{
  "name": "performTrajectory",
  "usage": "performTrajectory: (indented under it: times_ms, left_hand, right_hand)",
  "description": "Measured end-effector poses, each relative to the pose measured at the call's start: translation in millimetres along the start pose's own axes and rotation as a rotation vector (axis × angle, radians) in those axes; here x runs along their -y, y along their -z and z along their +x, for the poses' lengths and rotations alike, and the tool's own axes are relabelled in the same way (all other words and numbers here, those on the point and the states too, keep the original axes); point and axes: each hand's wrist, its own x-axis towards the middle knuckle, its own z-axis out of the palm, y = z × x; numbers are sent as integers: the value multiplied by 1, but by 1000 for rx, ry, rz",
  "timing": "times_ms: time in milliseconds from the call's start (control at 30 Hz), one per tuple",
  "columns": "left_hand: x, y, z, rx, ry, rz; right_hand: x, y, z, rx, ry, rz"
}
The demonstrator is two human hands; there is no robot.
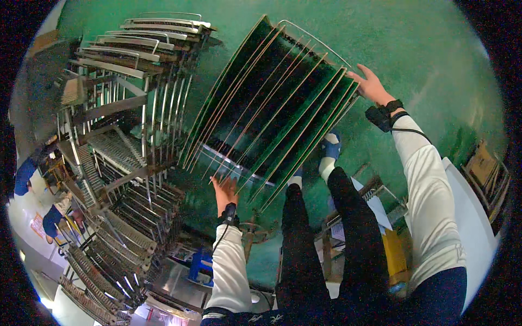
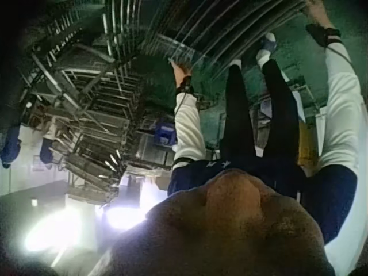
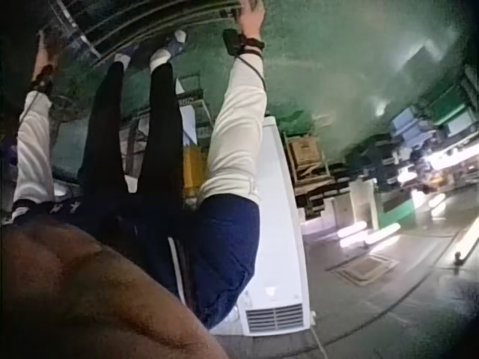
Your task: Operating an industrial machine by feeding in large green plates or boards for processing.
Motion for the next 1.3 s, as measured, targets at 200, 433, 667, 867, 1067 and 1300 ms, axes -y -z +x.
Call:
performTrajectory:
  times_ms: [200, 433, 667, 867, 1067, 1300]
  left_hand:
    - [15, 4, 39, 246, -1, -57]
    - [16, 37, 50, 335, -212, 487]
    - [23, 38, 57, 315, -43, -245]
    - [6, 37, 23, 317, -17, -362]
    - [-35, 12, -50, 288, -11, -314]
    - [-54, 3, -125, 201, 28, -96]
  right_hand:
    - [-11, -15, 25, 243, -5, 520]
    - [-13, -36, 48, 332, 48, 850]
    - [-16, -16, 55, 326, 169, 511]
    - [-34, -11, -30, 237, 142, 588]
    - [-62, 14, -113, 170, -410, 1073]
    - [-119, 74, -224, 207, -466, 1175]
